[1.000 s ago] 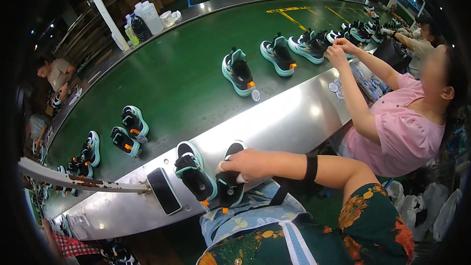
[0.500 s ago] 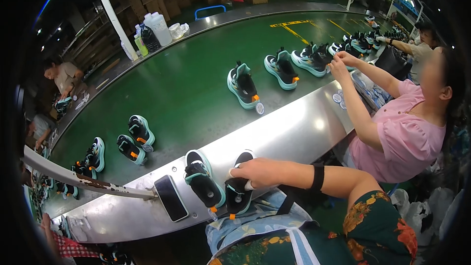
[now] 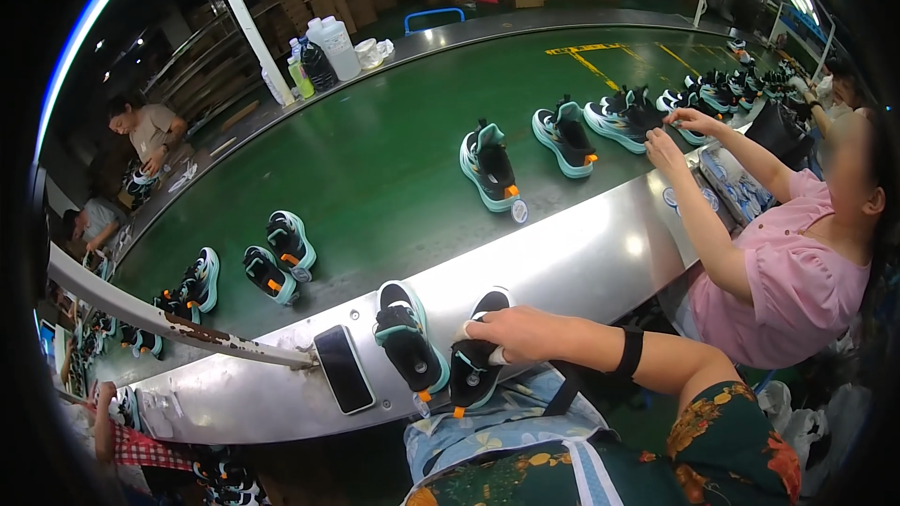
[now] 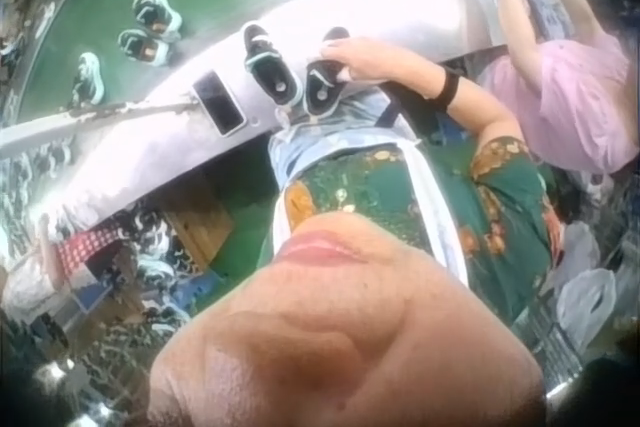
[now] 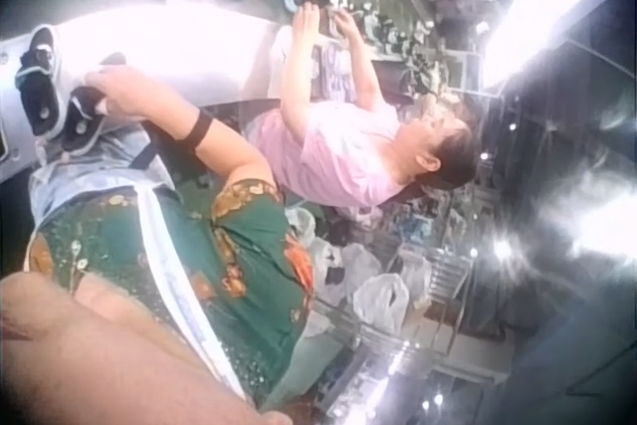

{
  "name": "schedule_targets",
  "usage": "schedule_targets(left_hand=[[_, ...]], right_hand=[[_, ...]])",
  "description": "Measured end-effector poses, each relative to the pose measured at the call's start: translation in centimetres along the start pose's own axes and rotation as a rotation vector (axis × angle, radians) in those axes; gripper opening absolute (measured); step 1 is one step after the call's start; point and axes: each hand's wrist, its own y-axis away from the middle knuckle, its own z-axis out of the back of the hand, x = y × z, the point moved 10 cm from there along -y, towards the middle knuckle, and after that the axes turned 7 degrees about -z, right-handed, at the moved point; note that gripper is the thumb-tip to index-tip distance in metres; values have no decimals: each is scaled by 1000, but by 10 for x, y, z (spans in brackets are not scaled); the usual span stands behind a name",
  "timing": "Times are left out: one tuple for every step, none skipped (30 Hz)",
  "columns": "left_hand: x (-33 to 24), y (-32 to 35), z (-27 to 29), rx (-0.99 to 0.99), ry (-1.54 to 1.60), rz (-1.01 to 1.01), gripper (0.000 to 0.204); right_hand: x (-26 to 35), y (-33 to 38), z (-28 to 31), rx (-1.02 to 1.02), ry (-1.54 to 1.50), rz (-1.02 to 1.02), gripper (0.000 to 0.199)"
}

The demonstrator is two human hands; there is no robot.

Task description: Inserting foam padding and inner lining into sneakers on a conveyor belt.

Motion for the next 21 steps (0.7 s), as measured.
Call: schedule_targets(left_hand=[[0, 1, 1, -4, -1, 2, 17], [-1, 1, 2, -8, -2, 4, 17], [-1, 2, 3, -10, -4, 5, 17], [-2, 2, 5, -13, -6, 7, 17], [-3, 2, 7, -14, -9, 9, 17], [-4, 2, 8, -15, -11, 11, 17], [-5, 2, 9, -15, -14, 12, 18], [-6, 2, 10, -14, -17, 14, 18], [-7, 0, 11, -16, -19, 14, 18], [-9, -1, 12, -17, -21, 14, 18], [-11, -2, 13, -18, -23, 13, 18], [-12, -3, 14, -19, -25, 12, 18], [-14, -5, 16, -21, -28, 11, 18], [-15, -6, 17, -22, -30, 11, 18], [-16, -6, 19, -23, -33, 12, 18], [-18, -7, 20, -23, -35, 13, 18], [-19, -7, 21, -23, -37, 14, 18], [-20, -7, 22, -23, -39, 16, 18], [-21, -8, 23, -22, -41, 17, 18], [-23, -8, 24, -21, -44, 19, 19], [-24, -8, 25, -22, -46, 20, 19]], right_hand=[[2, 0, 1, -1, -1, 4, 62], [5, 1, 2, 4, -4, 5, 58], [6, 0, 3, 9, -7, 4, 55], [6, 0, 3, 7, -10, 7, 55], [5, 0, 3, -2, -24, 15, 55], [5, 1, 3, -10, -39, 23, 55], [3, 0, 2, -12, -44, 24, 55], [1, 0, 0, 0, -39, 11, 58], [-2, 0, 0, 12, -32, -2, 61], [-2, 0, 0, 10, -34, -1, 61], [-2, 0, -2, 30, -12, -12, 61], [-1, 0, -5, 50, 10, -25, 62], [3, 1, 1, 1, -19, 7, 58], [3, 1, 2, -1, -20, 8, 58], [3, 2, 1, 5, -21, 12, 59], [2, 2, 1, 12, -21, 16, 59], [1, 2, 1, 10, -25, 17, 59], [0, 1, 0, 14, -38, 24, 59], [0, 1, 0, 18, -52, 32, 58], [2, 2, 2, 16, -56, 32, 58], [5, 3, 6, 29, -71, 24, 59]])
